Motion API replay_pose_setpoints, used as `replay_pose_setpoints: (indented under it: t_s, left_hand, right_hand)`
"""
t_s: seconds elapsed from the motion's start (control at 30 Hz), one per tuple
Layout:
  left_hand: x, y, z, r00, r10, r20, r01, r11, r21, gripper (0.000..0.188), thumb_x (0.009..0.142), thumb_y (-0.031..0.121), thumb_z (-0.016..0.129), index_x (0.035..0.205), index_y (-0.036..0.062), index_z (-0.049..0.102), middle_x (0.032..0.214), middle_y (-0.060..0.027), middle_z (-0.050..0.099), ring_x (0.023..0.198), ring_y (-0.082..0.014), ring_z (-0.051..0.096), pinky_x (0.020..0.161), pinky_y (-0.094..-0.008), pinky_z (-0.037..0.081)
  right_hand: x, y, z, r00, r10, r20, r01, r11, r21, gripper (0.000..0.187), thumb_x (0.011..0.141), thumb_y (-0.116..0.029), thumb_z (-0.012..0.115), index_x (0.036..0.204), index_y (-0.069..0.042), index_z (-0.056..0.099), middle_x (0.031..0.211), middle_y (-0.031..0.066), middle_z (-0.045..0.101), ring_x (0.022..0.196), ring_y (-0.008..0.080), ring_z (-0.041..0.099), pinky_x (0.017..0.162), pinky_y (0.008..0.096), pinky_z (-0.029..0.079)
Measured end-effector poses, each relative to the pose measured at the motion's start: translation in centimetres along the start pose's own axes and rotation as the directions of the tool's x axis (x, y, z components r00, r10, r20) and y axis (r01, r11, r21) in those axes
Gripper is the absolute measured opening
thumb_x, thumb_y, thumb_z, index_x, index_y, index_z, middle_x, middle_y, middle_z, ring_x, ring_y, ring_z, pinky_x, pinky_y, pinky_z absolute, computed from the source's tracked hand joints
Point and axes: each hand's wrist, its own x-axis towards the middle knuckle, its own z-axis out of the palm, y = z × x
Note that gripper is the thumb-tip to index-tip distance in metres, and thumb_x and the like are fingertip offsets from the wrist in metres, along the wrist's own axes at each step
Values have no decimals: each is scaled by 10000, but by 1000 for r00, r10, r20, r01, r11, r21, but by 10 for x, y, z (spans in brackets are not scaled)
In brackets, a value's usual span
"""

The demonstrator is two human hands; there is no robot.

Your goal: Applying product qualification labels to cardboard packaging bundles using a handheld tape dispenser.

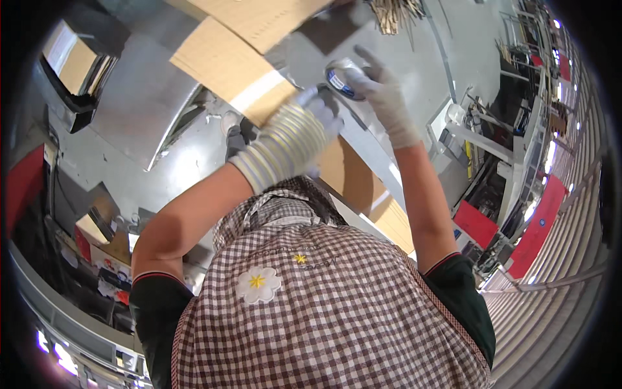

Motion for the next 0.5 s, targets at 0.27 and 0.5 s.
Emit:
replay_pose_setpoints:
  t_s: [0.27, 0.5]
  left_hand:
    - [-49, 106, 154, 910, -335, -245, 204, 876, -438, 325, 909, 172, 473, 1224, 102, 515, 1151, -128, 592, 1108, -290, 565, 931, -388, 425]
    - [-124, 18, 41, 843, -523, -126, 404, 770, -494, 881, 583, 230, 787, 1370, 53, 433, 1162, -186, 617, 1091, -350, 585, 942, -433, 458]
  right_hand:
    - [-144, -38, 107, 950, 62, 305, -193, 886, 422, 510, 868, -35, 539, 1358, 48, 427, 1009, 155, 651, 751, 165, 610, 722, 277, 505]
    - [-162, -17, 12, 499, -495, -711, 484, 840, -246, 338, 964, -89, 542, 1280, 24, 496, 993, 88, 601, 836, 147, 597, 787, 273, 490]
